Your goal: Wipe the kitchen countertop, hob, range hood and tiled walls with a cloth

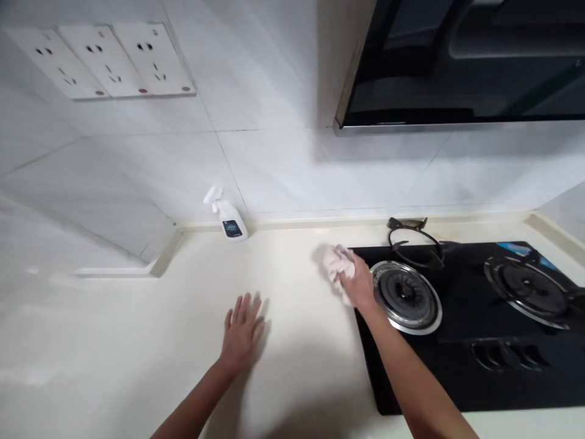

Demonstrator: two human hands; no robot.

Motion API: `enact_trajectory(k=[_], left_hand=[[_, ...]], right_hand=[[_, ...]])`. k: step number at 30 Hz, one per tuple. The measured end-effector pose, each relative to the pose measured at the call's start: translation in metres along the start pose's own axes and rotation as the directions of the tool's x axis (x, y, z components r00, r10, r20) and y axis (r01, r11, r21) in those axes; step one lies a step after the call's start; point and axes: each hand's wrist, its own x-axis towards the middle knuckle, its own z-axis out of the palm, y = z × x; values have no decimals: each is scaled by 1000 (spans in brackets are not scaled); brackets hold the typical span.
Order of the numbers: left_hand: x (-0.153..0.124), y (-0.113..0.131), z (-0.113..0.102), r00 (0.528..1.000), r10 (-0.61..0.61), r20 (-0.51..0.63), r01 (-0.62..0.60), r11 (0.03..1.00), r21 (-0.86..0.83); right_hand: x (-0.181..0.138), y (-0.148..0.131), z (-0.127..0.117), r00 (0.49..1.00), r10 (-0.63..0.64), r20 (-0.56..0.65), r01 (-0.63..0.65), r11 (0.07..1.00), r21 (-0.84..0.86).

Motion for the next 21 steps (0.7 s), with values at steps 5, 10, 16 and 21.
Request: enact_trajectory(k=[5, 10, 16, 21], left_hand=[[34, 23, 15, 994, 97, 53, -96, 995, -14], [36, 16, 11, 991, 105, 84, -105, 994, 1], [43, 17, 7, 992, 93, 82, -90, 995, -33], [47, 20, 6, 992, 75, 103, -66, 993, -93]], right_hand=[[52, -6, 0, 971, 157, 180, -92, 942, -324], [-30, -20, 2, 973, 109, 205, -35, 942, -335], [-215, 8, -51, 964, -97, 247, 159, 957, -243], [-256, 88, -105, 969, 242, -55, -245, 898, -365]])
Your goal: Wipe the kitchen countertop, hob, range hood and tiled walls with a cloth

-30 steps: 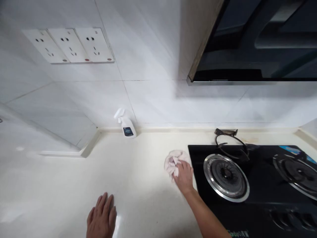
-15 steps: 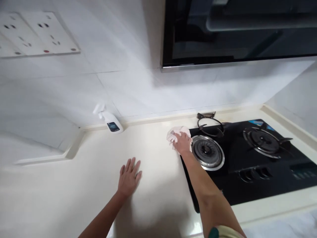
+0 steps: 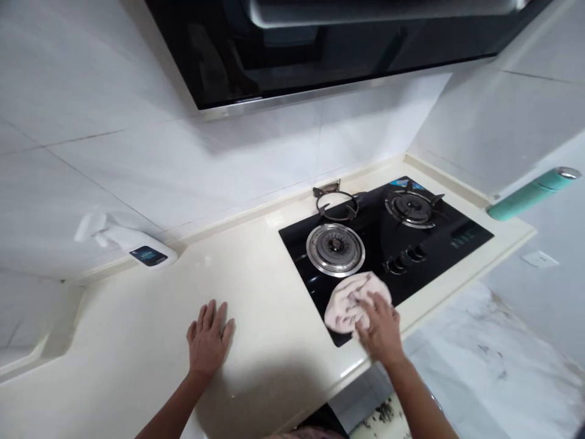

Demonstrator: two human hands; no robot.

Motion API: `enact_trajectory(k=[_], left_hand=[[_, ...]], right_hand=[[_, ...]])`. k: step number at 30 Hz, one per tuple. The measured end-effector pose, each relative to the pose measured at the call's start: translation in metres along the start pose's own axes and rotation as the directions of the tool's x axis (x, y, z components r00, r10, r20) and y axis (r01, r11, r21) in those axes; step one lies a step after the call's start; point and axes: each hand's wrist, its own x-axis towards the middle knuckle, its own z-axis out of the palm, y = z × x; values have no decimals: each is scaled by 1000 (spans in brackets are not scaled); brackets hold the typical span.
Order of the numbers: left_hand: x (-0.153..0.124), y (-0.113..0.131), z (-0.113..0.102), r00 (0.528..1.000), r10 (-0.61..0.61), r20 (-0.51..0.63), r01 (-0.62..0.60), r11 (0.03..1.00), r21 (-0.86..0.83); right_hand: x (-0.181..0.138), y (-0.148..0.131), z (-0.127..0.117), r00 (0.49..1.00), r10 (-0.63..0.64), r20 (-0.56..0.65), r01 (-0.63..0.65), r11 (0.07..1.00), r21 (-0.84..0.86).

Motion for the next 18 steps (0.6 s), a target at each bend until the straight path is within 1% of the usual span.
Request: enact_trajectory(k=[1, 2, 3, 4, 5, 6, 7, 8, 10, 12, 13, 14, 16, 17, 18], left_hand=[[0, 0, 0, 1000, -3, 3, 3, 1000, -10], [1, 1, 0, 1000, -5, 6, 5, 1000, -17], [1, 1, 0, 1000, -5, 11, 6, 1000, -23], [1, 1, 1, 1000, -5, 18, 5, 1000, -28], [1, 1, 2, 1000, -5, 27, 5, 999, -33], [1, 0, 3, 999, -5, 36, 6, 999, -36], [2, -1, 5, 999, -4, 42, 5, 999, -39], [2, -2, 6, 999, -2, 42, 4, 999, -42], [3, -3, 8, 1000, 12, 22, -10, 999, -53], [1, 1, 9, 997, 83, -1, -83, 992, -93], [-2, 4, 9, 989, 150, -2, -149, 980, -132], [-6, 9, 8, 972, 233, 2, -229, 956, -184], [-21, 22, 4, 919, 394, 5, -374, 874, -311], [-30, 28, 2, 894, 449, 1, -416, 830, -371], [-40, 34, 0, 876, 482, -4, -439, 795, -419]], right_hand=[[10, 13, -3, 991, 132, -32, -133, 991, -28], [20, 22, -5, 967, 246, -63, -249, 967, -47], [30, 25, -6, 937, 337, -92, -343, 938, -58], [36, 23, -7, 908, 402, -115, -411, 909, -63], [39, 15, -6, 887, 443, -134, -454, 889, -67], [38, 2, -4, 879, 455, -140, -467, 881, -69], [33, -16, -2, 885, 444, -137, -456, 887, -72], [24, -38, 1, 902, 413, -126, -424, 903, -73], [-1, -89, 9, 947, 311, -84, -316, 947, -63], [-31, -145, 18, 981, 190, -27, -191, 981, -26], [-46, -172, 22, 992, 129, 10, -129, 992, 5], [-59, -197, 27, 996, 65, 55, -68, 996, 49], [-82, -238, 34, 987, -72, 142, 50, 987, 155], [-91, -251, 37, 973, -152, 176, 113, 971, 211], [-99, -258, 39, 954, -224, 198, 170, 952, 256]])
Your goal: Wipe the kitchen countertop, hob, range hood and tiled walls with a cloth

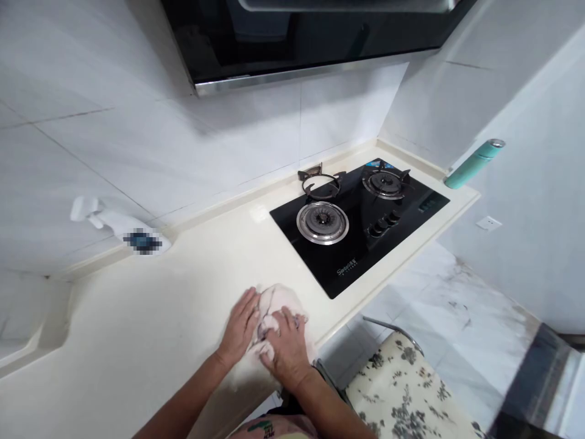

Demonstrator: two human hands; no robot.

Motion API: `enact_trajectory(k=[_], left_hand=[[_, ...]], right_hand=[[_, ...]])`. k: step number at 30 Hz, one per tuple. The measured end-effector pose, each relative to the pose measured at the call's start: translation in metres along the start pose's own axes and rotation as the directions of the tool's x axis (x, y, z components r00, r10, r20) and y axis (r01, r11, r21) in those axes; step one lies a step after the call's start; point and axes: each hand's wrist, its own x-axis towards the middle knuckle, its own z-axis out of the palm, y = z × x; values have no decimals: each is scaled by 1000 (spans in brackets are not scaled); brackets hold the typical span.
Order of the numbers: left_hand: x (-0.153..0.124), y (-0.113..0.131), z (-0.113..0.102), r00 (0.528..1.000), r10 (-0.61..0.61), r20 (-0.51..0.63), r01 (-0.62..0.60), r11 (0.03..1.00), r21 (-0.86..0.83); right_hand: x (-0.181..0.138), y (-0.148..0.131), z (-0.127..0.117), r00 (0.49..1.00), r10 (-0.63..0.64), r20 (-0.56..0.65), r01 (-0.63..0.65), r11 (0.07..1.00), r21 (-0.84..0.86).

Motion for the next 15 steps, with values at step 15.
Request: enact_trajectory(k=[15], left_hand=[[-39, 21, 1, 967, 218, 133, -220, 975, 3]], right_hand=[[-11, 217, -110, 589, 665, -460, -764, 643, -50]])
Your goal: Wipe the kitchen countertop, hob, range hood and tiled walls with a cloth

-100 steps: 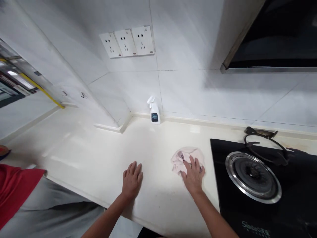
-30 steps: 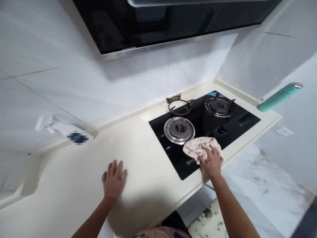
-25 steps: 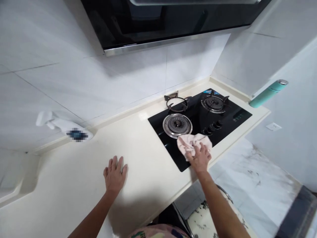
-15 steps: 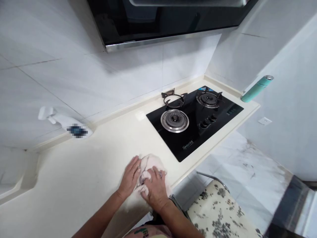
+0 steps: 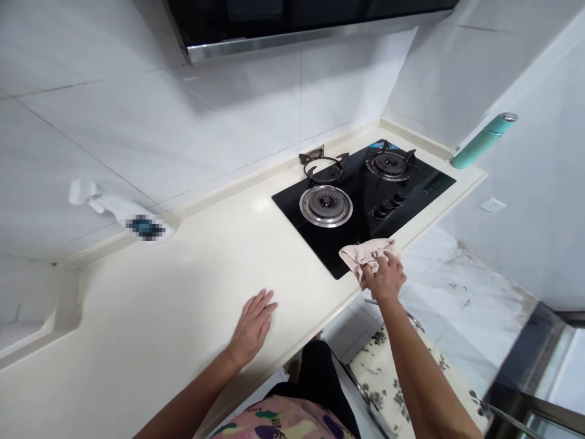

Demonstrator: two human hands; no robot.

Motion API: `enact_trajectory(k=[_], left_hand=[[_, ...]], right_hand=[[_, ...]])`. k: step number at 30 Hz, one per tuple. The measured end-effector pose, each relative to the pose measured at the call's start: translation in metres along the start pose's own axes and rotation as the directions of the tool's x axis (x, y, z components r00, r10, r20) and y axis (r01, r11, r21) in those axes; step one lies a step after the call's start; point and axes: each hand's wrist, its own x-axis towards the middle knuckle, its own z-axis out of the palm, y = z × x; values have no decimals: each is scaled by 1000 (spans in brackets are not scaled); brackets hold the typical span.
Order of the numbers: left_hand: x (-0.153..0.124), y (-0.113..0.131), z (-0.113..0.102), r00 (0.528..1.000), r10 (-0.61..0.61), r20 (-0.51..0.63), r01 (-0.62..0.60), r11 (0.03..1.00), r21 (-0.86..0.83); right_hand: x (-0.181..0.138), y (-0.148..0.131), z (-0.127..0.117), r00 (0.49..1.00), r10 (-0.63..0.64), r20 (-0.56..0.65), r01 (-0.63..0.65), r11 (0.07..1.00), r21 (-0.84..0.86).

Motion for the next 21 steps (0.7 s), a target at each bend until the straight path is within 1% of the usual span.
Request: enact_trajectory(k=[1, 3, 4, 6, 8, 9, 10, 12, 13, 14, 15, 16, 17, 18, 19, 20, 21], left_hand=[[0, -1, 0, 1000, -3, -7, 3, 1000, -21], [-2, -2, -1, 1000, -16, -13, 16, 999, -52], [-2, -3, -1, 1000, -24, -13, 23, 998, -61], [-3, -3, -1, 1000, -26, -10, 26, 997, -72], [-2, -3, -2, 1000, -13, -8, 13, 997, -73], [-2, -3, -3, 1000, -8, -7, 7, 997, -72], [-2, -3, -4, 1000, -5, -3, 5, 997, -72], [0, -2, -5, 1000, -12, 12, 13, 997, -72], [0, -1, -6, 1000, -19, 25, 21, 997, -72], [1, -1, -7, 999, -26, 37, 29, 997, -73], [2, -1, -8, 998, -32, 47, 35, 997, -75], [2, -1, -9, 998, -36, 54, 41, 996, -80], [2, 0, -10, 997, -41, 58, 46, 995, -90], [1, 0, -10, 997, -48, 57, 54, 993, -109], [-1, 1, -11, 997, -61, 51, 67, 988, -137], [-3, 2, -12, 996, -84, 40, 90, 980, -177], [-5, 3, -13, 992, -121, 20, 122, 966, -227]], right_hand=[[-12, -5, 1, 999, -39, 0, 39, 999, 9], [-58, -18, 1, 982, -189, 14, 189, 981, 47], [-88, -26, 2, 957, -286, 35, 283, 956, 74], [-153, -48, 2, 880, -466, 96, 454, 883, 124], [-210, -75, 6, 774, -601, 200, 567, 798, 202], [-232, -88, 9, 706, -666, 239, 613, 745, 265], [-247, -99, 11, 628, -730, 269, 651, 682, 333], [-259, -113, 13, 483, -828, 286, 683, 561, 469], [-257, -113, 12, 429, -860, 278, 681, 510, 525], [-251, -109, 8, 399, -878, 265, 673, 477, 565], [-242, -101, 3, 393, -884, 251, 664, 462, 588], [-233, -88, -2, 405, -882, 240, 655, 463, 597], [-224, -72, -7, 433, -870, 236, 643, 481, 595], [-215, -56, -12, 477, -846, 239, 622, 517, 588], [-208, -39, -16, 538, -809, 237, 587, 561, 584], [-201, -25, -19, 611, -756, 234, 531, 611, 588], [-195, -14, -22, 697, -682, 223, 453, 659, 600]])
